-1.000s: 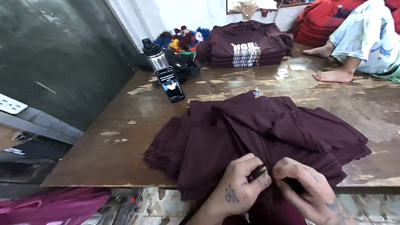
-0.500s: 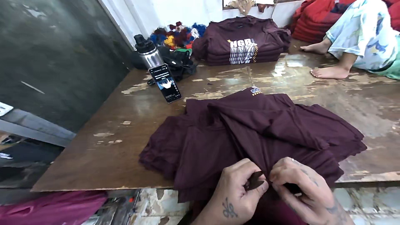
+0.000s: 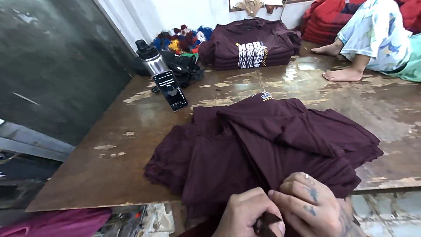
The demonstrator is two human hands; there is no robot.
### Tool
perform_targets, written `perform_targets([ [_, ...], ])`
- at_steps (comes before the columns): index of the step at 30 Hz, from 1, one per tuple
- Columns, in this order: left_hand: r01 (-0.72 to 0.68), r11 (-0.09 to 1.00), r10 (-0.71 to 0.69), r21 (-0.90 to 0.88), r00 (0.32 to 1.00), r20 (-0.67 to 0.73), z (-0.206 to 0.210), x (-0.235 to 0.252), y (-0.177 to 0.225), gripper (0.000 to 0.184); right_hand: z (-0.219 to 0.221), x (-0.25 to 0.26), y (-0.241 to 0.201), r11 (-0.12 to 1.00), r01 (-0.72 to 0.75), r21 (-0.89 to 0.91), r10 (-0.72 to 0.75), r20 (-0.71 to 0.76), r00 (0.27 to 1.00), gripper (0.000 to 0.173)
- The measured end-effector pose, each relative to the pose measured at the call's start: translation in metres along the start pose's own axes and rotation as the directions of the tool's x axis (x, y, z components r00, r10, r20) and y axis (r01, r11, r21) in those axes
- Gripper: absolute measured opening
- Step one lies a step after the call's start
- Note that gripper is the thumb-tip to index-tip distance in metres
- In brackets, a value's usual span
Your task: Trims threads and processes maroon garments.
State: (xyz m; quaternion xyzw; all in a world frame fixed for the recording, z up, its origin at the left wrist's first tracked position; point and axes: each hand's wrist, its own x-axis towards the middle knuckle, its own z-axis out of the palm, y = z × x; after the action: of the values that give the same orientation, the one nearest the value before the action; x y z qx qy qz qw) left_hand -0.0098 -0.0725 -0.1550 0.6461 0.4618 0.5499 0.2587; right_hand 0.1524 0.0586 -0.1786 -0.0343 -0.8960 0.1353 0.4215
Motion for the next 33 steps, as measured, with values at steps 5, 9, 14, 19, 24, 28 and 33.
perform_targets([
  [5,-0.027,0.977,-0.021,0.212,0.975,0.222,-0.014,-0.001,0.002,0.014,0.005,-0.013,-0.003,0.991,0.053,0.124,-0.03,-0.179,0.983,0.012],
  [9,-0.077,0.764,0.005,0.641,0.993,0.114,-0.03,0.013,0.004,0.037,0.008,-0.029,-0.005,0.969,0.047,0.244,0.012,-0.233,0.972,0.012],
  [14,-0.265,0.652,0.167,0.71,0.964,0.206,-0.026,0.02,-0.002,0.027,0.01,-0.027,-0.006,0.967,0.061,0.247,0.003,-0.25,0.968,0.01],
  [19,-0.264,0.599,0.132,0.756,0.964,0.231,-0.031,0.018,0.008,0.027,0.009,-0.023,-0.004,0.965,0.071,0.253,-0.002,-0.265,0.964,0.009],
  [24,-0.249,0.581,0.175,0.775,0.968,0.179,-0.023,0.02,0.008,0.028,0.012,-0.024,-0.007,0.963,0.055,0.265,0.023,-0.283,0.959,0.009],
  [28,-0.267,0.573,0.203,0.775,0.962,0.182,-0.024,0.026,0.018,0.028,0.014,-0.024,-0.008,0.962,0.054,0.267,0.03,-0.303,0.952,0.009],
  [33,-0.125,0.709,0.168,0.694,0.986,0.006,-0.02,0.044,0.023,0.033,0.006,-0.024,-0.033,0.915,0.028,0.402,0.037,-0.154,0.987,0.016],
])
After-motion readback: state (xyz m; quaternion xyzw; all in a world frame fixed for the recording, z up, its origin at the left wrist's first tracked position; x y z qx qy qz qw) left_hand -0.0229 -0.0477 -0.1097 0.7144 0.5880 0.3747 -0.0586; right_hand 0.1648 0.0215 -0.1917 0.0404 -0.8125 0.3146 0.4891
